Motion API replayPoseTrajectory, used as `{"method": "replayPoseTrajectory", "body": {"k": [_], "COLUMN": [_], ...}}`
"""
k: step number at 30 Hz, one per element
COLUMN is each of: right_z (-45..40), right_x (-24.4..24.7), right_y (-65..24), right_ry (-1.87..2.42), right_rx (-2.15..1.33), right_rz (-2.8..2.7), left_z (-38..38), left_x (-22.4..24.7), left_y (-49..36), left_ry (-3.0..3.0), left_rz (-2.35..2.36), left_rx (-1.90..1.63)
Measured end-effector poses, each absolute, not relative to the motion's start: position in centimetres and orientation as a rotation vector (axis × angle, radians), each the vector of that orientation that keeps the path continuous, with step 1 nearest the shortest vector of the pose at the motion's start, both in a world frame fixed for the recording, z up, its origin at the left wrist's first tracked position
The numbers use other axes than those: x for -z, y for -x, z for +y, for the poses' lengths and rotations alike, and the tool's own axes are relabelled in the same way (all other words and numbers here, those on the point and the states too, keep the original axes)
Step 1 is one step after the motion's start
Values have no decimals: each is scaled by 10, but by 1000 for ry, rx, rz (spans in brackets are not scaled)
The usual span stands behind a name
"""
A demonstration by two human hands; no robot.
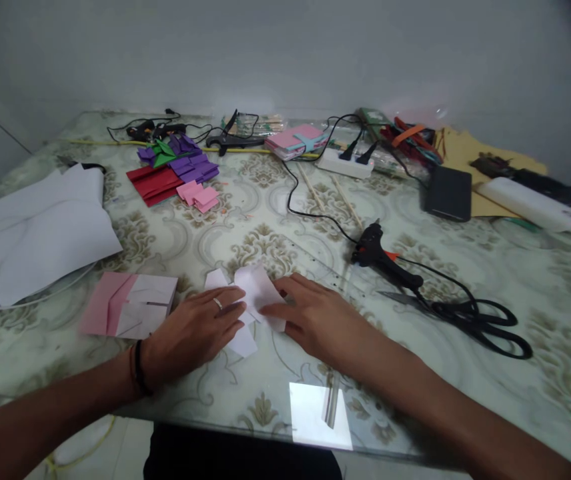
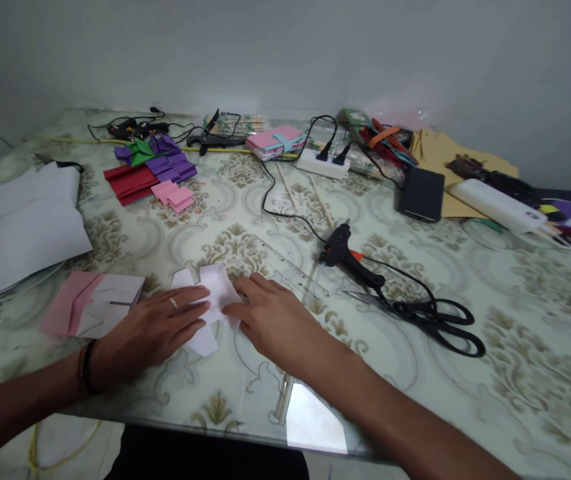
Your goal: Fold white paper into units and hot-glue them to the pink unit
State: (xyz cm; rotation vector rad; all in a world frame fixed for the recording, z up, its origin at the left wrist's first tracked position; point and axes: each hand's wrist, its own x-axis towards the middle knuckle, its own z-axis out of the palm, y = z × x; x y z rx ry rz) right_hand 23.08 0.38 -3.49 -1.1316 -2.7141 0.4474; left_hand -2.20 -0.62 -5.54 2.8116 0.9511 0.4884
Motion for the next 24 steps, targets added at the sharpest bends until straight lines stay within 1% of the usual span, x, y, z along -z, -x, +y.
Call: {"method": "replayPoseTrajectory", "body": {"k": [6,9,15,20,24], "right_z": [8,9,9,9,9], "right_x": [33,35,37,39,39], "right_y": [-230,-229,-231,-232,-233], "right_ry": [1116,1109,1077,1057,1012], "right_rx": [-429,-432,-406,-378,-351], "right_rz": [-2795,-2815,-2848,-2853,-2851], "left_z": [-5,-3,1,-1,0], "left_x": [51,48,53,47,47], "left_y": [30,33,35,36,36], "left_ry": [-2637,-2690,-2919,-2910,-2914], "left_rz": [1055,1003,825,782,760], "left_rx": [-426,-394,-466,-372,-364]}}
